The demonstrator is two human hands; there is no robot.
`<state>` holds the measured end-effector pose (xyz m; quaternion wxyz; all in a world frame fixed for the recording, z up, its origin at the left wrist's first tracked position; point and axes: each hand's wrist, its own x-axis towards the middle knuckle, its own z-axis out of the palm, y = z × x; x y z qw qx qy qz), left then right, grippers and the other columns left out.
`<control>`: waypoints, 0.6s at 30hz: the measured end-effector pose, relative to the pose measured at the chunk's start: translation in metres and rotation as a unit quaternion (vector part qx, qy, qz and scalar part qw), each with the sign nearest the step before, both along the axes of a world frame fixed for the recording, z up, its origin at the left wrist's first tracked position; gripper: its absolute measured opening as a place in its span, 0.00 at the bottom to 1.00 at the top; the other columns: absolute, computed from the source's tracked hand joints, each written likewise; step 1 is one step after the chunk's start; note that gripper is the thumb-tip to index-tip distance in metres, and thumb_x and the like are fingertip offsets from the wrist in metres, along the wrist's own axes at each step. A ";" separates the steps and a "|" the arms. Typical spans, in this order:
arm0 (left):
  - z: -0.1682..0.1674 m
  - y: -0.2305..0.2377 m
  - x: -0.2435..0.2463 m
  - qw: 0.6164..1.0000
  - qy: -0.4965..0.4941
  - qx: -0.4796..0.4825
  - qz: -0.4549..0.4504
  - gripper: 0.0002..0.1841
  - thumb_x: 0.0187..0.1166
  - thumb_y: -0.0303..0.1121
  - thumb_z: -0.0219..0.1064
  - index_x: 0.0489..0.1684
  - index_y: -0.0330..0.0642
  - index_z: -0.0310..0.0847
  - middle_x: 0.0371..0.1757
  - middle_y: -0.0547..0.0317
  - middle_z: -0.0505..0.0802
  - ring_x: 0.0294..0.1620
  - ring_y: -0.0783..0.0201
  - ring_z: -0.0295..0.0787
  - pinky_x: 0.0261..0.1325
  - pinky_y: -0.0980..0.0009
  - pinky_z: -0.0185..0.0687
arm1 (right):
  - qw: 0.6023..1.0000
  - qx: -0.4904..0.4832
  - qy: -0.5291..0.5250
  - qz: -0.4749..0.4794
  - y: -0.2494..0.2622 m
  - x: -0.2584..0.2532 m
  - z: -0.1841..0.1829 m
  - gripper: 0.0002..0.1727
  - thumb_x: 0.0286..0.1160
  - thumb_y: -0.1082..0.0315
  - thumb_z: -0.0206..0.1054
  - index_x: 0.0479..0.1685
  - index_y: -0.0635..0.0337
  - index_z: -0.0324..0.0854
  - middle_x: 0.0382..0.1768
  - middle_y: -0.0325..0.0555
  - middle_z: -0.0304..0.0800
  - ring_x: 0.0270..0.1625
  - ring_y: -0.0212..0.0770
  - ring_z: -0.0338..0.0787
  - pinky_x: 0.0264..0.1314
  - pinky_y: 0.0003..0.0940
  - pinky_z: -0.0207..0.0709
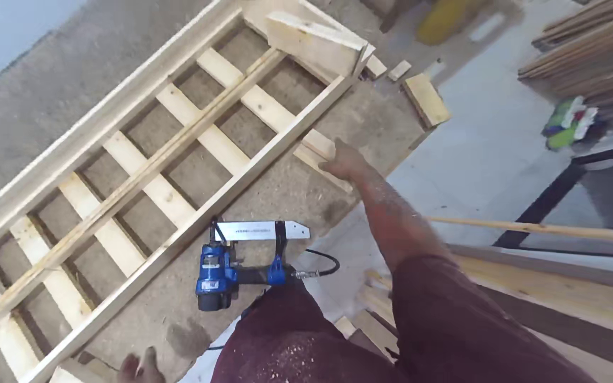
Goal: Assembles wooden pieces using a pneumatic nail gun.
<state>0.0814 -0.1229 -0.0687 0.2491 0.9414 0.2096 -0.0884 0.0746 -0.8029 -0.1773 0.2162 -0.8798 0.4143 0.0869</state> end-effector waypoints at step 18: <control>-0.009 -0.194 0.070 0.562 0.115 -0.819 -0.020 0.43 0.60 0.71 0.74 0.68 0.46 0.83 0.45 0.53 0.92 0.44 0.55 0.92 0.55 0.53 0.89 | 0.957 -0.259 -0.121 0.047 -0.101 0.169 0.101 0.34 0.74 0.70 0.64 0.82 0.75 0.66 0.91 0.72 0.51 0.92 0.76 0.48 0.89 0.79 0.42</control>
